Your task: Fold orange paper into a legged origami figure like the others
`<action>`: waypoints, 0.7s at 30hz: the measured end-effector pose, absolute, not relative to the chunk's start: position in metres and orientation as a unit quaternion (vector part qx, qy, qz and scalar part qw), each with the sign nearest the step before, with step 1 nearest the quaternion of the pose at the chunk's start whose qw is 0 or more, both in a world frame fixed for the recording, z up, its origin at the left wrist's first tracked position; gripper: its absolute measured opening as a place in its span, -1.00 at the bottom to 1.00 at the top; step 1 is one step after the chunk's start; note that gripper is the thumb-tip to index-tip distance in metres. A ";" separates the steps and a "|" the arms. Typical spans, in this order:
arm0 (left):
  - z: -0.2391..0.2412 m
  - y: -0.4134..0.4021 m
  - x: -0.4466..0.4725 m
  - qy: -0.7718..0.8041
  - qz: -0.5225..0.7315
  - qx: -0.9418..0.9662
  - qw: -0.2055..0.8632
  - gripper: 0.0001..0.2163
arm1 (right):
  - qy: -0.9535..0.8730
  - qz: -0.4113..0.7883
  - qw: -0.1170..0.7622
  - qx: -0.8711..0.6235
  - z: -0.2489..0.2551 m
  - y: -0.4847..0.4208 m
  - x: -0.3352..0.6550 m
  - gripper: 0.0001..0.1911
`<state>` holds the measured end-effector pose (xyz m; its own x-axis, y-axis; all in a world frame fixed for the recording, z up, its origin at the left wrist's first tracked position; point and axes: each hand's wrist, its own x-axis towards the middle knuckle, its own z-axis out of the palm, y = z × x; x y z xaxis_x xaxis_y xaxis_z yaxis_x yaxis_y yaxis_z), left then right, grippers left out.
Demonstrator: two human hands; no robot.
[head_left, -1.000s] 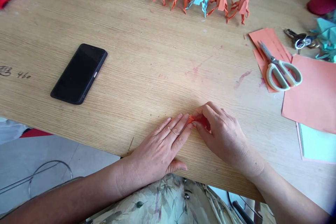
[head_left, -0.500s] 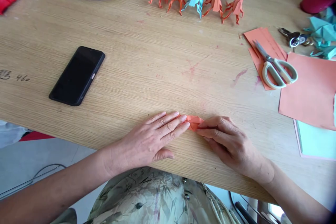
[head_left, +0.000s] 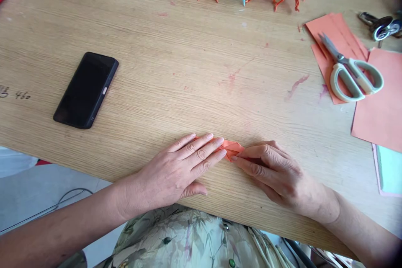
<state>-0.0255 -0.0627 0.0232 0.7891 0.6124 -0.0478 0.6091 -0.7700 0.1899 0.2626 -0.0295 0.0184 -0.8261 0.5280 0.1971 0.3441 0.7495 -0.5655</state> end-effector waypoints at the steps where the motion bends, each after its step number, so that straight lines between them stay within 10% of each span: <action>1: 0.023 -0.063 -0.025 0.327 0.006 0.940 0.099 -0.26 | -0.920 0.260 0.172 -0.240 0.018 -0.030 0.263 -0.53; 21: 0.025 -0.070 -0.020 0.338 0.003 0.939 0.061 -0.34 | -0.968 0.103 0.137 -0.182 0.029 -0.030 0.254 -0.57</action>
